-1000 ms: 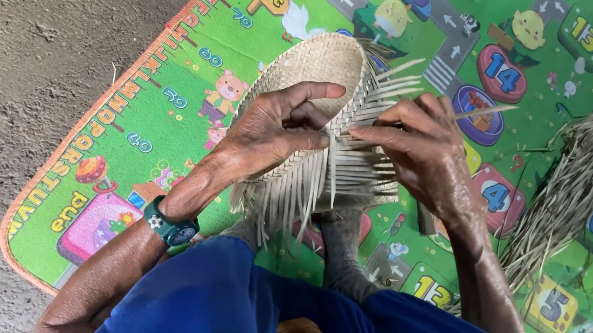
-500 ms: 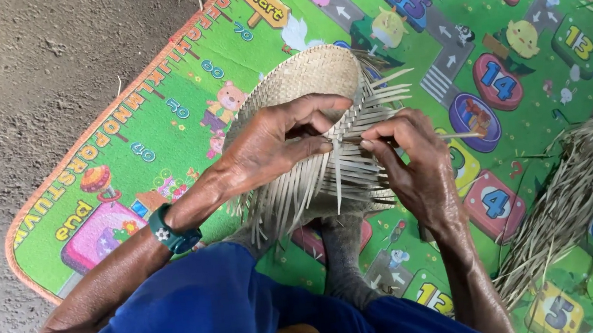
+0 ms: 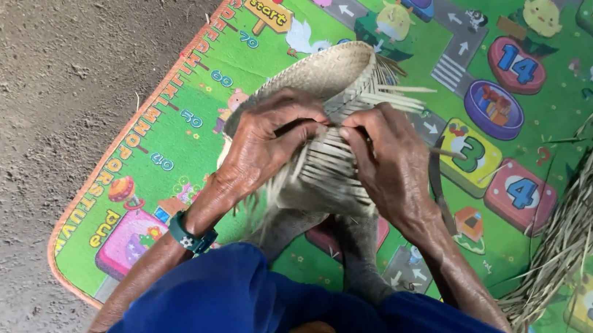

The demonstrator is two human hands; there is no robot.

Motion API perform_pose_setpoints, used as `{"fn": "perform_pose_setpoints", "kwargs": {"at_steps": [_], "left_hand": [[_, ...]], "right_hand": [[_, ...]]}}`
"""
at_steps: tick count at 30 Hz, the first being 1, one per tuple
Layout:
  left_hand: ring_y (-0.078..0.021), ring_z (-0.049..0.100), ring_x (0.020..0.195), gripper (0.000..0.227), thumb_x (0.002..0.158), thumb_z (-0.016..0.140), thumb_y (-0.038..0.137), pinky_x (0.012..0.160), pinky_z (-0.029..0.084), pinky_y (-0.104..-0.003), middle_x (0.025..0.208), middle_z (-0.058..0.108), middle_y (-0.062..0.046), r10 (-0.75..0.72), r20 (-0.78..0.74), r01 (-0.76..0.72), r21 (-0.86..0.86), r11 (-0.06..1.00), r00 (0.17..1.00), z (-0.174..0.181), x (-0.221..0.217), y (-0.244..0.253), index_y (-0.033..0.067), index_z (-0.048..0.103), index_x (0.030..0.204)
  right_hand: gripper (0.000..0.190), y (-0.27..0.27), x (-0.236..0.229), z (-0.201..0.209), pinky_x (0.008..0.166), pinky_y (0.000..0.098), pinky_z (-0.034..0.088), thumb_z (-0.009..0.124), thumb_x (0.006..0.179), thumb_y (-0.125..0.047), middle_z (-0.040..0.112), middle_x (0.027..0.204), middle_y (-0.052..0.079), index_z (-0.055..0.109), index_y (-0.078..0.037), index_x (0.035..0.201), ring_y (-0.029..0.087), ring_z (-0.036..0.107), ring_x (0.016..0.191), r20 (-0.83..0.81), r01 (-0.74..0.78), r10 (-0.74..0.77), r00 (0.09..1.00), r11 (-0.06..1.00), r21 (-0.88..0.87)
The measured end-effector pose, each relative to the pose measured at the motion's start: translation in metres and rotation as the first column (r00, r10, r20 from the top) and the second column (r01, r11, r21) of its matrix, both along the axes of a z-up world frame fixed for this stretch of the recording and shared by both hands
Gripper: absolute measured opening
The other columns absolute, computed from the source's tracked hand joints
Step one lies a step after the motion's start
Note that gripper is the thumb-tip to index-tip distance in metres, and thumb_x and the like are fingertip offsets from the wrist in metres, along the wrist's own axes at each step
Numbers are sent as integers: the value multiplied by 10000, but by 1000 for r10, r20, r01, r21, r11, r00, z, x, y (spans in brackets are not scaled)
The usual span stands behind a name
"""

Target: A person is weaving a basket or hat using dried palm leaves, tucking and folding strands to form the structure.

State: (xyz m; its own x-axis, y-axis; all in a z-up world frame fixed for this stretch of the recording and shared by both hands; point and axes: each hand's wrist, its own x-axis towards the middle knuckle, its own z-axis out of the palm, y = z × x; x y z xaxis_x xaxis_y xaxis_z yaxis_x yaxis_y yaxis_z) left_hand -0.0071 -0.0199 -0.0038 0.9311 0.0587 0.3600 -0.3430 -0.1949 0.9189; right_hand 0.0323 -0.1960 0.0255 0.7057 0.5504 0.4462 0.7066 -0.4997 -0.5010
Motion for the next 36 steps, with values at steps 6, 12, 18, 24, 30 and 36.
{"fn": "perform_pose_setpoints", "kwargs": {"at_steps": [6,12,18,24,30,36], "left_hand": [[-204,532,961,22,824,698,103,901,421,-380,979,601,-74,90,33,-86,-111,990,995,10,0,1,99,688,844],[-54,562,610,99,792,724,118,773,349,-270,696,659,-46,61,-210,-120,-281,952,976,13,1,8,77,674,867],[-80,603,537,156,776,722,67,488,471,-165,674,649,-85,123,-275,-179,-190,965,954,20,-7,9,36,610,880],[-218,676,722,113,837,655,147,641,557,-308,811,669,-75,332,-123,-293,256,921,935,25,-17,14,131,651,949],[-156,630,636,99,812,601,33,564,582,-247,745,638,-120,162,-341,-175,-8,985,926,31,-22,24,34,658,893],[-130,601,610,96,817,618,57,507,597,-202,703,602,-128,80,-439,-155,-139,978,895,15,-19,29,-23,650,860]], "right_hand": [[53,6,-8,-7,605,402,493,609,910,-126,531,770,69,581,-84,927,275,591,713,-46,28,-28,999,1000,-5],[54,15,-16,-5,574,399,503,590,918,-146,522,772,45,558,-103,919,276,606,691,-59,23,-24,998,1000,-17],[34,21,-19,-13,574,392,509,571,924,-111,515,793,52,555,-92,949,299,611,711,-73,5,-6,997,1000,-15],[49,24,-17,-17,608,380,514,572,921,-93,502,795,55,560,-93,969,305,607,740,-5,2,-2,1000,1000,-27],[69,23,-15,-22,633,407,503,601,911,-117,532,824,43,572,-115,974,302,605,767,35,5,-3,999,998,-59],[49,26,-14,-21,658,381,500,605,912,-105,550,811,24,585,-115,956,259,615,743,58,-12,17,998,997,-74]]}}
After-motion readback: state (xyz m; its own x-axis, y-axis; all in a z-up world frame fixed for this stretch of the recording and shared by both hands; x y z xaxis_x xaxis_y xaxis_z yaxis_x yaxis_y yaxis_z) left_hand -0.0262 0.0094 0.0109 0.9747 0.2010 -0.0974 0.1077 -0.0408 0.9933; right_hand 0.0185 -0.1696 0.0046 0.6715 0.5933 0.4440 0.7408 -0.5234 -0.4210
